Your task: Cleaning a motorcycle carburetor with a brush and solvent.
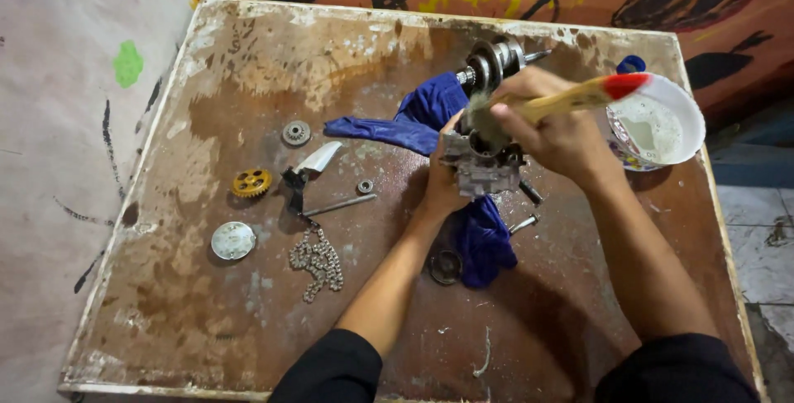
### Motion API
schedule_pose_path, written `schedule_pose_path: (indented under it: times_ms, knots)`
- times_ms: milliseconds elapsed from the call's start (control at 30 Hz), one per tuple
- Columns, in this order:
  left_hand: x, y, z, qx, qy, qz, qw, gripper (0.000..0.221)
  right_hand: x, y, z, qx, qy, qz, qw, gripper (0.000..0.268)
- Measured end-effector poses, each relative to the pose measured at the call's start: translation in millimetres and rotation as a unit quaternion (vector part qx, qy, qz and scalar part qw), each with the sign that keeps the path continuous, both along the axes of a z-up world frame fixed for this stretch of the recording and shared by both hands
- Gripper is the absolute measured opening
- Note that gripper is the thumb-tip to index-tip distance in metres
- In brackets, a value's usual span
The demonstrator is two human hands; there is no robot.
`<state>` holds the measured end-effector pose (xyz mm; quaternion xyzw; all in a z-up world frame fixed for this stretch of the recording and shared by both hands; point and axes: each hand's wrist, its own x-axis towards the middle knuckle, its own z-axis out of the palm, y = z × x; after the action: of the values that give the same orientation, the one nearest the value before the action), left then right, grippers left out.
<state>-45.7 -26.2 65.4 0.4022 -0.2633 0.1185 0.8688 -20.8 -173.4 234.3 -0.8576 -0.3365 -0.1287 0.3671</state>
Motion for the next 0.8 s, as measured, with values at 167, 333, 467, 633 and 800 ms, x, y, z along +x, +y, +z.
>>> schedule_pose_path:
  times_ms: [167, 333, 467, 633, 800]
  knots:
    - [3.0, 0.2, -4.2, 0.016, -0.033, -0.004, 0.999, 0.091, 7.7, -6.3, 3.2, -0.072, -0.042, 0.004, 0.997, 0.015]
    - [7.9, -1.0, -9.4, -0.007, -0.004, -0.008, 1.0, 0.089, 17.1, -7.0, 3.4, 0.069, -0.032, -0.065, 0.995, 0.022]
    - [2.9, 6.8, 2.3, 0.07, -0.052, 0.072, 0.994, 0.094, 16.2, 9.2, -1.2, -0.006, -0.016, 0.028, 0.999, 0.028]
    - [0.4, 9.0, -3.5, 0.097, -0.038, 0.087, 0.991, 0.1, 23.4, 2.0, 4.4, -0.048, 0.039, -0.066, 0.996, 0.029]
    - [-0.4, 8.9, -2.5, 0.002, -0.003, -0.014, 1.0, 0.099, 16.9, 4.3, -12.2, -0.062, 0.004, 0.062, 0.996, 0.029]
